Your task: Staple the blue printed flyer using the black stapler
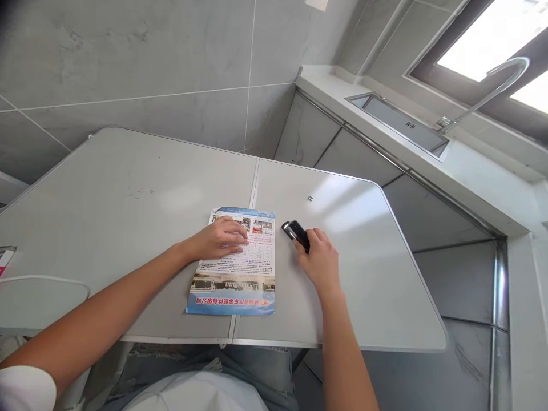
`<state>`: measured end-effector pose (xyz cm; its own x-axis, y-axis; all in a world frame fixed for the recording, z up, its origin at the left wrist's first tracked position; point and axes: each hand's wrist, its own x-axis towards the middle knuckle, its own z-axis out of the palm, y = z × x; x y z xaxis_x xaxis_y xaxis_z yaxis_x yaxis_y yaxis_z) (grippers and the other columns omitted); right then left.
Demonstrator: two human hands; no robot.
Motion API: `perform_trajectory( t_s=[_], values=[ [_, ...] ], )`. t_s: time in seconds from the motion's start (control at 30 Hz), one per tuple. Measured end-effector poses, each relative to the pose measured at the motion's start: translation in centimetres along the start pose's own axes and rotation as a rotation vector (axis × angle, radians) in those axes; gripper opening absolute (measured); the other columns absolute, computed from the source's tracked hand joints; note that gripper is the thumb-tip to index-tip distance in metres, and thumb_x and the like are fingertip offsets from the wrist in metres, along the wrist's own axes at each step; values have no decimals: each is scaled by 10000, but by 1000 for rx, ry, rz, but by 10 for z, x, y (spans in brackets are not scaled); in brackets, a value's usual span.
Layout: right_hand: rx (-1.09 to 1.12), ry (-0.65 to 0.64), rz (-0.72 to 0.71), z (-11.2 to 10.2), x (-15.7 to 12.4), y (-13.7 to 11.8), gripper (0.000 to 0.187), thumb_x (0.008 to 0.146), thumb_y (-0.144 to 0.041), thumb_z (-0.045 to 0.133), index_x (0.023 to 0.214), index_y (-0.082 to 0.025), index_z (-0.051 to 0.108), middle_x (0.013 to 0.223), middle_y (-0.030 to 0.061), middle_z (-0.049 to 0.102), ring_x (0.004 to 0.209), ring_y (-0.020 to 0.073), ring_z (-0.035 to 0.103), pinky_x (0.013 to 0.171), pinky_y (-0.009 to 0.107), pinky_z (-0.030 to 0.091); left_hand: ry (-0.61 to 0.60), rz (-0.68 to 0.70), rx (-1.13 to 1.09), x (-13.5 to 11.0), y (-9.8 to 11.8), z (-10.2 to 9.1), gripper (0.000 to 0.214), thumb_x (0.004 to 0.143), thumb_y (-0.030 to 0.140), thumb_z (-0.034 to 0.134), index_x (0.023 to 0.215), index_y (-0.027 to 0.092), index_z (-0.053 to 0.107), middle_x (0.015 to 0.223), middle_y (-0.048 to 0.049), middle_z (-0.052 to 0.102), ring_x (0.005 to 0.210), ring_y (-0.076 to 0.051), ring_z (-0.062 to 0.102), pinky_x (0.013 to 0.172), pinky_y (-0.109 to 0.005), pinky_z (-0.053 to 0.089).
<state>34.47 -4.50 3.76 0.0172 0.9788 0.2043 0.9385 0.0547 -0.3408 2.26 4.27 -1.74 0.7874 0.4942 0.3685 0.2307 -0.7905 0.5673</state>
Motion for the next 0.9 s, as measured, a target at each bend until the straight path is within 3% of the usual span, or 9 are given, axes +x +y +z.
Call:
perform_trajectory(
  t_s=[0.07,0.2,0.3,0.37,0.47,0.77,0.83,0.9],
  values=[
    [97,91,19,6,-5,-21,150,1004,-364,562,901,-255,562,898,67,620,819,259,584,649,356,424,155,-84,-86,1,0,-4,241,1043,381,601,1142,275,793,1116,-79,769,1091,-224,694,1057,-447,472],
    [231,-133,-51,31,-12,-78,181,972,-321,618,840,-257,513,927,62,642,849,247,607,718,368,481,462,-308,-270,2,-4,-14,425,1085,499,476,1082,197,775,996,-90,705,910,-193,656,853,-360,523],
    [211,-225,-75,50,-17,-105,186,967,-294,619,853,-263,475,999,63,657,935,261,616,760,371,495,546,-434,-359,1,-9,-17,504,1067,587,461,1012,188,764,838,-44,618,752,-167,577,739,-327,496],
    [218,-224,-86,56,-22,-107,164,978,-286,601,881,-266,471,1022,62,656,969,268,607,784,377,500,565,-465,-413,1,-11,-16,510,1058,605,468,983,192,757,772,-18,560,697,-156,530,695,-312,471],
    [252,-201,-105,52,-30,-91,122,987,-269,584,913,-261,487,1019,64,648,985,273,591,836,395,500,564,-453,-434,1,-10,-15,499,1055,596,481,950,190,751,744,-9,539,689,-154,519,700,-311,456],
    [265,-129,-44,28,-44,-1,150,1023,-372,556,955,-238,557,992,71,637,937,269,584,828,398,480,547,-504,-485,3,-6,-17,443,1074,520,475,916,194,730,838,-16,575,698,-125,508,730,-293,455],
    [260,-158,-23,21,-43,12,193,1027,-411,559,952,-234,567,973,64,644,910,257,593,809,384,483,543,-520,-486,2,-6,-17,439,1073,514,473,913,196,729,835,-16,570,705,-129,508,736,-293,458],
    [274,-277,-47,9,-37,24,230,1022,-454,578,970,-230,599,963,56,664,872,239,608,775,365,491,546,-530,-492,2,-8,-17,438,1076,509,466,914,198,728,824,-14,561,705,-132,506,742,-295,459]
  ],
)
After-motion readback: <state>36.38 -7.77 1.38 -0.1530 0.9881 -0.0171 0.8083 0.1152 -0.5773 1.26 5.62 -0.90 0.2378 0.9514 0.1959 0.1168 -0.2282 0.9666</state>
